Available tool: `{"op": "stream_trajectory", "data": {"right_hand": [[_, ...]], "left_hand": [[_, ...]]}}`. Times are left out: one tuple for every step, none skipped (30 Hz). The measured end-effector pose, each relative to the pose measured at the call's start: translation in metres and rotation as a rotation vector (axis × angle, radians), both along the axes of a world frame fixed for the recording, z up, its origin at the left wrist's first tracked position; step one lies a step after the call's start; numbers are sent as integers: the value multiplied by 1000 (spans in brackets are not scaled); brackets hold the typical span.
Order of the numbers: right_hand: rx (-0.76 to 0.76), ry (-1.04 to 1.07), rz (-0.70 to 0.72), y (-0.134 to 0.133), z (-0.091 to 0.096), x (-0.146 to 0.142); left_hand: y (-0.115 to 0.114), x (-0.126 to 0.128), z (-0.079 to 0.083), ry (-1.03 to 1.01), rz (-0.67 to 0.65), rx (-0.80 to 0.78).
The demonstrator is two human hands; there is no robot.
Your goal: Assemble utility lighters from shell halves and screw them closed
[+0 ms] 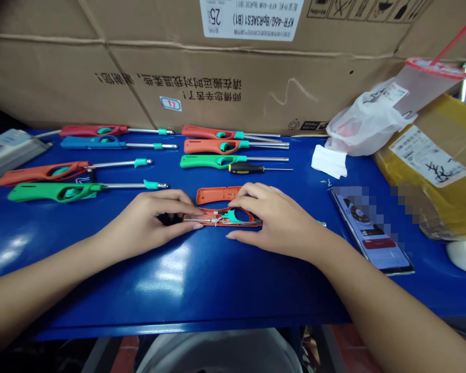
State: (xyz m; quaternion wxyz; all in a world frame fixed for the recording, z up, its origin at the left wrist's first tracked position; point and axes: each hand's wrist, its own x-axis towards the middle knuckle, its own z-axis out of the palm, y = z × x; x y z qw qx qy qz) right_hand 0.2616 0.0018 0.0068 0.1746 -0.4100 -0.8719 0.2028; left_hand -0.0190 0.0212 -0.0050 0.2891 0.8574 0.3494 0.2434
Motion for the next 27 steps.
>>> {"op": "stream_trajectory", "data": {"right_hand": [[-4, -21, 15, 0, -1, 0], [-9, -28, 23, 0, -2, 0], [-15, -22, 25, 0, -4, 0], [-21, -9, 25, 1, -5, -1], [-29, 1, 23, 1, -6, -1], [-32, 7, 19, 1, -6, -2], [-33, 9, 13, 1, -6, -2], [-34, 9, 8, 1, -6, -3], [-36, 8, 3, 1, -6, -4], [-38, 7, 0, 1, -7, -4], [-38, 8, -1, 2, -7, -4], [-36, 11, 1, 2, -8, -4], [-33, 12, 3, 2, -8, -3], [-29, 12, 5, 2, -9, -3], [-27, 11, 5, 3, -10, -2], [-26, 9, 4, 3, -10, -2], [-26, 5, 2, 3, -10, -2], [-28, 1, 1, 2, -10, -1], [-29, -1, 1, 2, -10, -1], [-30, -1, 1, 2, -10, -1], [-30, 0, 1, 2, -10, -1], [-30, 1, 0, 2, -10, -1], [-29, 2, -2, 2, -10, -1], [-28, 3, -5, 2, -10, -1], [-26, 3, -7, 2, -10, -1], [-25, 2, -8, 2, -10, 0], [-25, 1, -8, 2, -11, 0]], "left_hand": [[0, 1, 0, -12, 20, -29], [-1, 2, 0, -25, 39, -59], [-2, 3, 0, -37, 57, -90], [-3, 4, -1, -48, 72, -114], [-4, 5, -1, -58, 87, -127], [-5, 5, -2, -64, 97, -130], [-6, 6, -2, -67, 103, -125], [-7, 7, -2, -66, 102, -113], [-8, 7, -3, -62, 95, -97], [-8, 7, -3, -55, 85, -82], [-8, 7, -3, -50, 72, -68], [-8, 6, -2, -47, 60, -52], [-8, 6, -2, -46, 51, -37], [-8, 5, -2, -45, 43, -24], [-8, 5, -2, -43, 37, -12], [-7, 4, -1, -39, 32, -5], [-7, 4, -1, -32, 28, -1], [-7, 4, 0, -24, 26, 2], [-7, 3, 0, -14, 23, 5], [-7, 3, 1, -3, 16, 10], [-6, 3, 1, 10, 3, 18], [-6, 2, 1, 24, -12, 28], [-6, 2, 1, 40, -27, 40], [-5, 1, 1, 53, -39, 56], [-5, 0, 0, 64, -49, 72], [-4, 0, 0, 73, -58, 88], [-4, -1, -1, 81, -64, 101]]}}
